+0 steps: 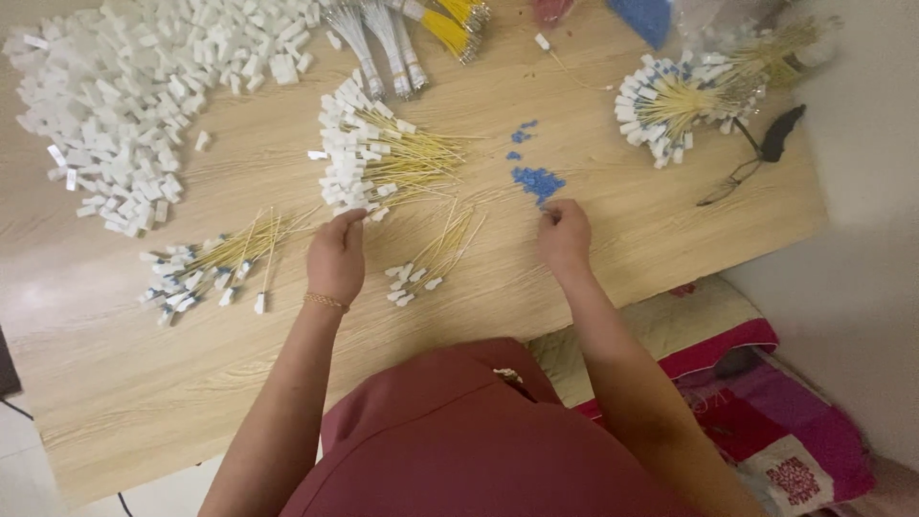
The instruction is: Assembling small plastic components onto thin wires at a workbench
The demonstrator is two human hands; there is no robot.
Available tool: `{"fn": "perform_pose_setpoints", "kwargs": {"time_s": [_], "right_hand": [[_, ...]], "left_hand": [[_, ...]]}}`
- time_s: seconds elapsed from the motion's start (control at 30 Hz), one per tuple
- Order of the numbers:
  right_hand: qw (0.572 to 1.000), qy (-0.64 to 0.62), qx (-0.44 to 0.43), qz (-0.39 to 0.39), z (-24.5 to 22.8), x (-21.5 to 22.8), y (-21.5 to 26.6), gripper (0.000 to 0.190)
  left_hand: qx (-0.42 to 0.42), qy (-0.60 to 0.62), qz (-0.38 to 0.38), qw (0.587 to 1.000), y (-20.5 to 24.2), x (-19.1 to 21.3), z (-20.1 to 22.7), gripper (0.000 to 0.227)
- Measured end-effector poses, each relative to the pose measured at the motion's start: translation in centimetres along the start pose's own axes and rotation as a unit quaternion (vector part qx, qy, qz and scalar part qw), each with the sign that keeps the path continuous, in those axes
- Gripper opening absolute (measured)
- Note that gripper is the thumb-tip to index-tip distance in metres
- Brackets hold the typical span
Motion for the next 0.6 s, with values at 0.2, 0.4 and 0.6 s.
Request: {"fn": "perform_pose_setpoints", "kwargs": {"time_s": [0.2,0.4,0.6], "right_hand": [[0.999,-0.003,0.023,-0.026,-1.1,0.0,0.1,0.018],[0.995,0.056,0.068,-0.045,-1.8,-0.3,-0.9,0.015],[0.989,0.094,0.097,-0.054,-1.1,-1.6,-2.2,0.015]], "left_hand": [[0.155,0.301,-0.027,0.941,2.7,0.0,2.0,0.027],[0.172,0.496,-0.035,0.85,5.3,1.0,3.9,0.031],[0.201,0.568,-0.048,0.797,5.5,-1.1,1.9,0.028]]}}
Point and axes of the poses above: each hand's wrist, its own y-axis away from the middle knuckle, its own x-axis out of the back of the hand, z = x × y, the point moved 8 cm from there along -y, towards the middle knuckle, and after that the axes turned 3 degrees about y, right-handed, at the moved point
